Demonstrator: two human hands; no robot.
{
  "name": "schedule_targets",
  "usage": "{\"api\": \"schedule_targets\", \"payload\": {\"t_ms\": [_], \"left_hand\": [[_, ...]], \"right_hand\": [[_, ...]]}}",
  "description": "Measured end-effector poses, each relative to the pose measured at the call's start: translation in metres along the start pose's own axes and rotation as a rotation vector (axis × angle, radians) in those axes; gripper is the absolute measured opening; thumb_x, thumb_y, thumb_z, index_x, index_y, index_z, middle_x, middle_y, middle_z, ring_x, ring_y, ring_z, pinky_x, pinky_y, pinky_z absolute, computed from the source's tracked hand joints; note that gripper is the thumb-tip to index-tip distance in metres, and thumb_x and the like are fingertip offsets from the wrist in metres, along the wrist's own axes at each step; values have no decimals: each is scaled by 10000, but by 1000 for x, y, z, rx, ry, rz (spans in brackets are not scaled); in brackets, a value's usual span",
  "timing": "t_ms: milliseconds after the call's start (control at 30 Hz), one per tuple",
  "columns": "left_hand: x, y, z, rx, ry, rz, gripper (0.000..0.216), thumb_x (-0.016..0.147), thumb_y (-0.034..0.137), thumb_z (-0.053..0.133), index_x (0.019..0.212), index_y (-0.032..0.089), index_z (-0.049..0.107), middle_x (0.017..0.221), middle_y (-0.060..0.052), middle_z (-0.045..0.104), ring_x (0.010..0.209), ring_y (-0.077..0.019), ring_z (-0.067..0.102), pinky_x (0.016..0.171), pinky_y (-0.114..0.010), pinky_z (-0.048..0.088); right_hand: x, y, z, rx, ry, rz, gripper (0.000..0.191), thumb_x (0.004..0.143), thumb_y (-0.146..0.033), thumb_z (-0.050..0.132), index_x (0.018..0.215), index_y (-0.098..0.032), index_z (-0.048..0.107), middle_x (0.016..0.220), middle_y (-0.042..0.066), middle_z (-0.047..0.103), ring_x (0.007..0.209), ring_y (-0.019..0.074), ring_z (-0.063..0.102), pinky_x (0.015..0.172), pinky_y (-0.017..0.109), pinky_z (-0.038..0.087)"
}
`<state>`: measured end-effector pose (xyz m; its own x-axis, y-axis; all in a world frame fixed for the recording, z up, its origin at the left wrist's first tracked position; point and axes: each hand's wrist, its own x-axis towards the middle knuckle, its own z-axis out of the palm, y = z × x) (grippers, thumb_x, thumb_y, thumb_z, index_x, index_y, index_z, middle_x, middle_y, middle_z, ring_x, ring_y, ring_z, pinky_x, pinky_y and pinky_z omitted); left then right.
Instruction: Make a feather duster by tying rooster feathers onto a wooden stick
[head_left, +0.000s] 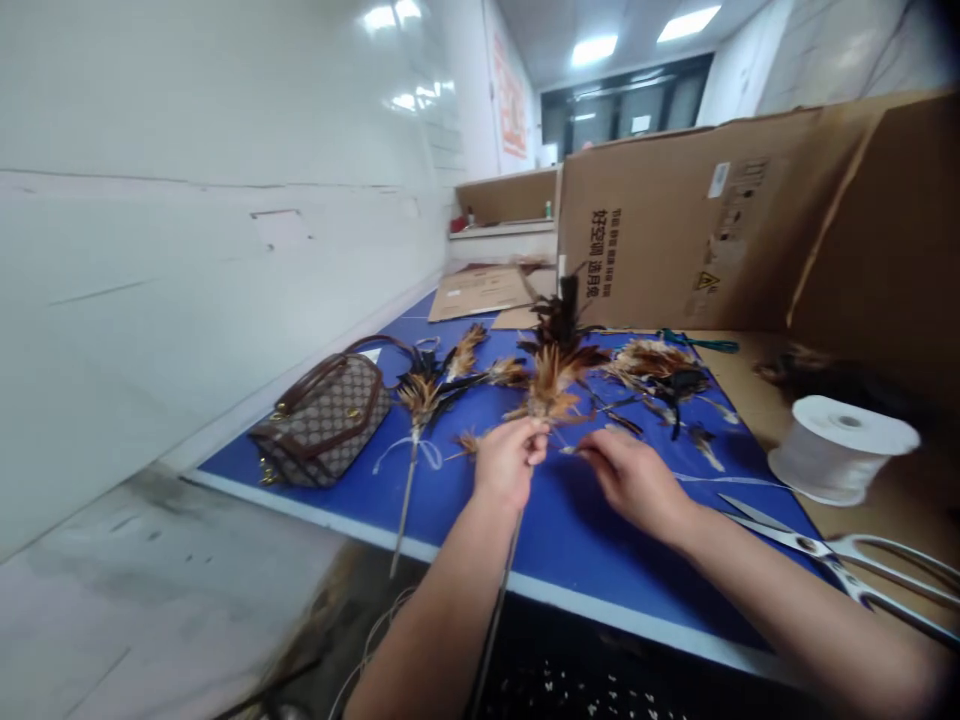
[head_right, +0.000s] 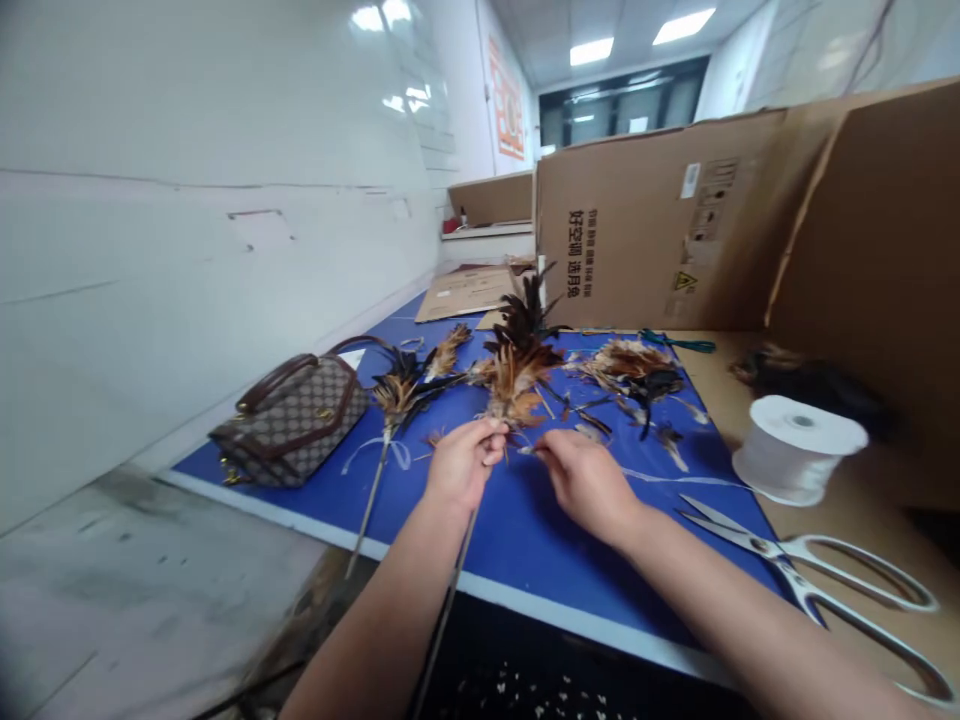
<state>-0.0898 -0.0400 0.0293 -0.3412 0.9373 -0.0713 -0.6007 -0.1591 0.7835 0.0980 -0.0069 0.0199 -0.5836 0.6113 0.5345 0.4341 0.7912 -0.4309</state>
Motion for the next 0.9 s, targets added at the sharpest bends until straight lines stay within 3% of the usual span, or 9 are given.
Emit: {"api": "schedule_targets", "payload": {"t_ms": [133, 300, 600, 900], "left_hand": [[-4, -8, 2, 12, -83, -119, 207, 615, 185, 824, 711, 57, 693, 748, -107, 666, 558, -84, 518, 461, -214, 230], [-11, -14, 7, 4, -152, -207, 223, 614, 181, 834, 706, 71, 664, 675, -39, 581, 552, -89, 520, 463, -223, 216], [-17, -21, 5, -33, -152, -247, 233, 632, 179, 831, 747, 74, 658, 697, -52, 599, 563, -102, 546, 465, -224, 230], [-19, -19, 7, -89, -163, -293, 285, 616, 163, 866, 763, 87, 633, 689, -15, 564, 562, -65, 506, 459, -197, 218]], "right_hand": [[14, 3, -22, 21, 83, -185, 166, 1014, -155, 502, 1086, -221, 636, 1004, 85, 687, 954, 230, 631, 850, 363, 497], [31, 3, -35, -67, 3, -343, 226, 977, -89, 506, 1056, -215, 675, 1031, 93, 677, 968, 232, 607, 840, 375, 478], [30, -2, -35, -360, -33, -454, 294, 960, -69, 441, 1068, -190, 686, 1099, 129, 665, 966, 259, 548, 836, 426, 419], [30, -1, -34, -274, -108, -492, 311, 1027, -205, 409, 1134, -223, 700, 1124, 136, 672, 980, 271, 553, 894, 467, 442]]}}
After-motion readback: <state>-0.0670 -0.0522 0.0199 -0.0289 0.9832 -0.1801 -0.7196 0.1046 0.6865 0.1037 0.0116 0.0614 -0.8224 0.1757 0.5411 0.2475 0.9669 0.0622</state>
